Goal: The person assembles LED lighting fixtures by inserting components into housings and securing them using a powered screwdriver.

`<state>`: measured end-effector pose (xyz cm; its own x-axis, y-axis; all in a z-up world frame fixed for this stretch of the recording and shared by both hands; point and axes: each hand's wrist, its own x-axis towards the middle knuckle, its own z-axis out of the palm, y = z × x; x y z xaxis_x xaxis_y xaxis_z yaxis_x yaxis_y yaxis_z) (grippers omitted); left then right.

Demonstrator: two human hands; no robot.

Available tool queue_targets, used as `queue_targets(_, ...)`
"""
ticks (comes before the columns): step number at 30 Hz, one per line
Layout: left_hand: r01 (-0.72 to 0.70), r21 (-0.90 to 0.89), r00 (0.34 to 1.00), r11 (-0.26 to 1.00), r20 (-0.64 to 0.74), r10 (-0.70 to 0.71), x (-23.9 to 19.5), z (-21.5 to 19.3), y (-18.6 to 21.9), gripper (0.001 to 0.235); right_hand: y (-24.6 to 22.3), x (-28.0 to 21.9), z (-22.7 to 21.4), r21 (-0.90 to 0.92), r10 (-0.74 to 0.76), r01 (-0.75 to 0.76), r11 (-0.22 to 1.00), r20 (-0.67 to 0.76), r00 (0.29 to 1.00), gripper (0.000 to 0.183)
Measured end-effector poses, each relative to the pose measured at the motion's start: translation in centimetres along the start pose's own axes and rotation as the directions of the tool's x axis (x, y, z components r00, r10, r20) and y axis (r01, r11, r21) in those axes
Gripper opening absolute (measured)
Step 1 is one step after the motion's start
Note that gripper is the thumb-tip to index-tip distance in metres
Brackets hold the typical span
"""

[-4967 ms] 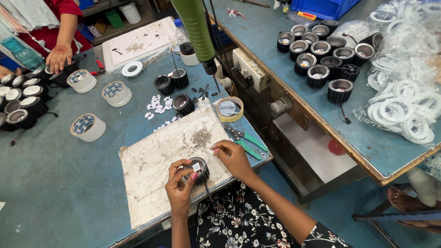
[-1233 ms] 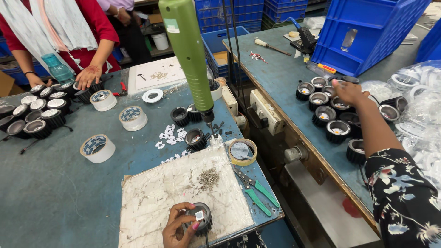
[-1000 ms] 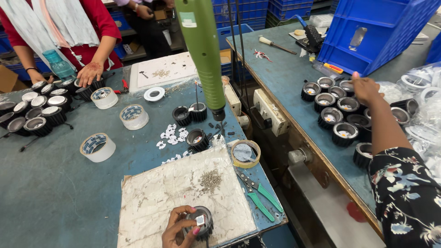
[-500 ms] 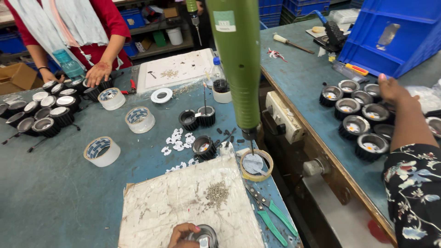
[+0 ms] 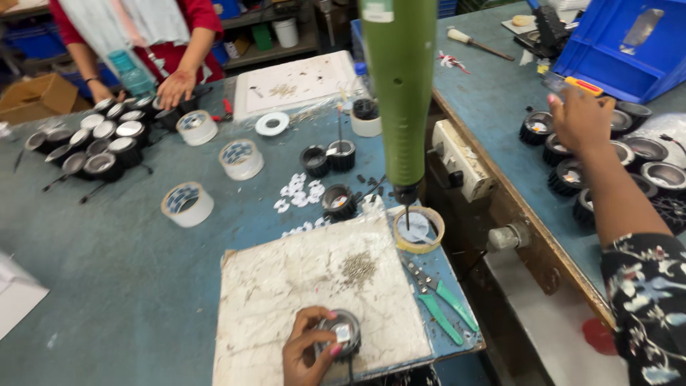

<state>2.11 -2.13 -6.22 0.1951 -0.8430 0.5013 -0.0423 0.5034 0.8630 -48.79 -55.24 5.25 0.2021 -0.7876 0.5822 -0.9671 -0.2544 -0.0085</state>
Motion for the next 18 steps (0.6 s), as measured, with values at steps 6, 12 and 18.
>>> queue_targets(6,0.191,-0.033,0.979,0.981,-0.066,-0.193,1.3,1.7,5.1,0.01,-9.3,-3.7,-5.6,-0.119,-0.148,0.143,0.983,-0.036,0.988,0.032)
queue_targets(12,0.095,0.004,0.995,0.996,-0.044,-0.094,1.5,1.7,6.5,0.009,-29.0,-10.2,-11.8,0.642,-0.562,0.501,0.58,-0.13,0.817,0.032)
queue_targets(18,0.104,-0.011,0.993,0.994,-0.056,-0.105,1.0,1.8,7.8,0.011,-38.2,-11.2,-11.5,0.735,-0.745,0.503,0.454,0.005,0.667,0.06)
